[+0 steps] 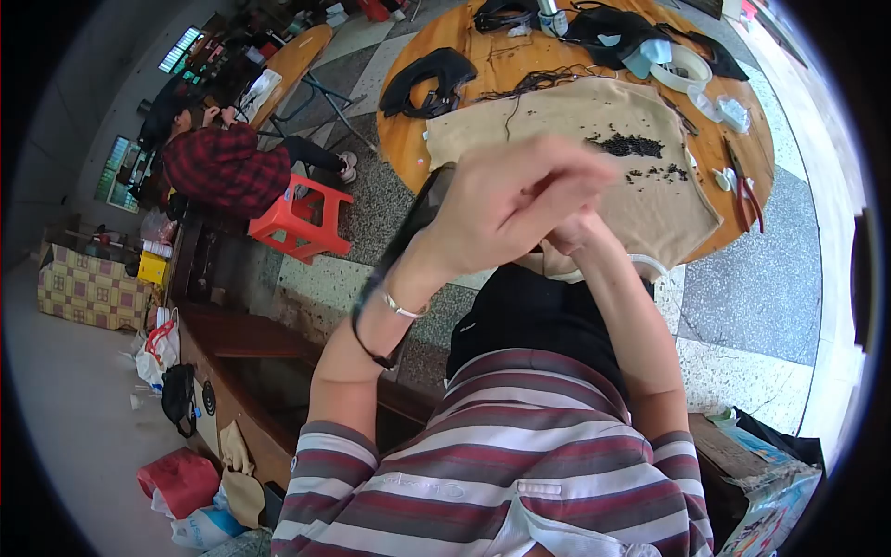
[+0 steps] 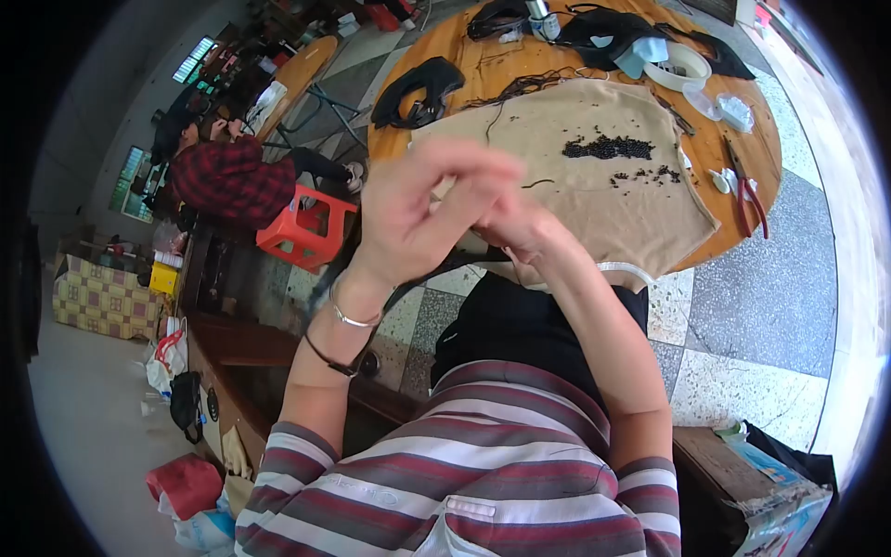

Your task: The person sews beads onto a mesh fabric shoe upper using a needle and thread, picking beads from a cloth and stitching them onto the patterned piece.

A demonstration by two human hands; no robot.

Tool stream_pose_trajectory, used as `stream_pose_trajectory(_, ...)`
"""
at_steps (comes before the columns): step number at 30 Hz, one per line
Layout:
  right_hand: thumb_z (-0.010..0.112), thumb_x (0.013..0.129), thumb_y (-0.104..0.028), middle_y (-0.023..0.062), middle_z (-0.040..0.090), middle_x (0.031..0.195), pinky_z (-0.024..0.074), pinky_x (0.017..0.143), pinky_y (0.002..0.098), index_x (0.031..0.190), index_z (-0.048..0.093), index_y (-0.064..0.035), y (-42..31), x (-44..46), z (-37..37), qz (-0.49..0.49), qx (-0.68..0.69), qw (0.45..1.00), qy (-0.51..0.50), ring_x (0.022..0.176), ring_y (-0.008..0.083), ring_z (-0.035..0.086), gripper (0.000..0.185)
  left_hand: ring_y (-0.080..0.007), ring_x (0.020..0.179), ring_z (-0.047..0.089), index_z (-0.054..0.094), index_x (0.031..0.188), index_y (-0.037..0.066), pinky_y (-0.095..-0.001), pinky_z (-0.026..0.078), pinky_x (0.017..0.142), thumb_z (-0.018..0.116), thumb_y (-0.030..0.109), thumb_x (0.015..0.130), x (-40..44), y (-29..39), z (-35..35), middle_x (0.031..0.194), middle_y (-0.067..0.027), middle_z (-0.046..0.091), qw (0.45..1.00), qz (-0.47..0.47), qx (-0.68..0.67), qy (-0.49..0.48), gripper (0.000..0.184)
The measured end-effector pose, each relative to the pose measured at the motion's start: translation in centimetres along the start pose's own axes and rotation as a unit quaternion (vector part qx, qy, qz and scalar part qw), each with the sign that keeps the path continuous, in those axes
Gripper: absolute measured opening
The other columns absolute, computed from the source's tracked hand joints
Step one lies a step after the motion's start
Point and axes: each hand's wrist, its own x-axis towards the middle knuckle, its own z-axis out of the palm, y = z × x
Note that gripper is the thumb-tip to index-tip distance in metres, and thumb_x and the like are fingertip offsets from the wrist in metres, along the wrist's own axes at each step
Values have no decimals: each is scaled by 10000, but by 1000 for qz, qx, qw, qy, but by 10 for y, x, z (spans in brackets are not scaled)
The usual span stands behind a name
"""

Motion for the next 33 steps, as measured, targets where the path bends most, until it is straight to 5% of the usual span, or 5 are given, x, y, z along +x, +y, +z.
stream_pose_trajectory(11, 721, 795, -252, -65, 509, 595, 245, 469, 219, 714, 634, -66, -45, -2, -36, 33, -140, 990, -7, 519, 28, 348, 221, -214, 642, 516, 623, 1100, 68, -304, 415, 588, 645, 50, 818, -90, 3, -25, 760, -79, 598, 958, -171, 229, 3, 283)
stream_pose_trajectory(16, 715, 806, -239, -70, 513, 600, 248, 471, 216, 726, 631, -65, -44, -2, -47, 38, -94, 995, -18, 521, 26, 352, 208, -204, 820, 586, 523, 1296, 100, -303, 461, 719, 601, 96, 876, -97, 23, -15, 996, -133, 632, 929, -365, 67, -10, 428)
stream_pose_trajectory(21, 696, 825, -223, -77, 503, 595, 271, 476, 213, 739, 630, -52, -42, -1, -49, 12, -127, 991, -32, 532, 18, 368, 203, -107, 717, 542, 448, 1360, 83, -218, 443, 682, 558, 72, 914, -92, 10, 0, 973, -55, 633, 967, -228, 76, 80, 459)
stream_pose_trajectory(26, 688, 828, -194, -67, 494, 596, 275, 474, 220, 825, 633, 2, -32, -11, -32, -200, -159, 956, 142, 535, 15, 360, 204, -17, 740, 435, 401, 1385, 55, -155, 388, 702, 542, 34, 922, -78, -1, 10, 1061, 19, 546, 915, -323, -72, 232, 484)
stream_pose_trajectory(33, 730, 790, -147, -103, 327, 568, 219, 456, 219, 1031, 630, 17, 12, -62, -50, -59, -148, 973, 168, 507, 8, 287, 308, -67, 908, 583, 401, 1341, -29, -186, 464, 799, 586, -72, 849, -69, -10, -4, 1272, -109, 514, 885, -268, -166, 342, 528)
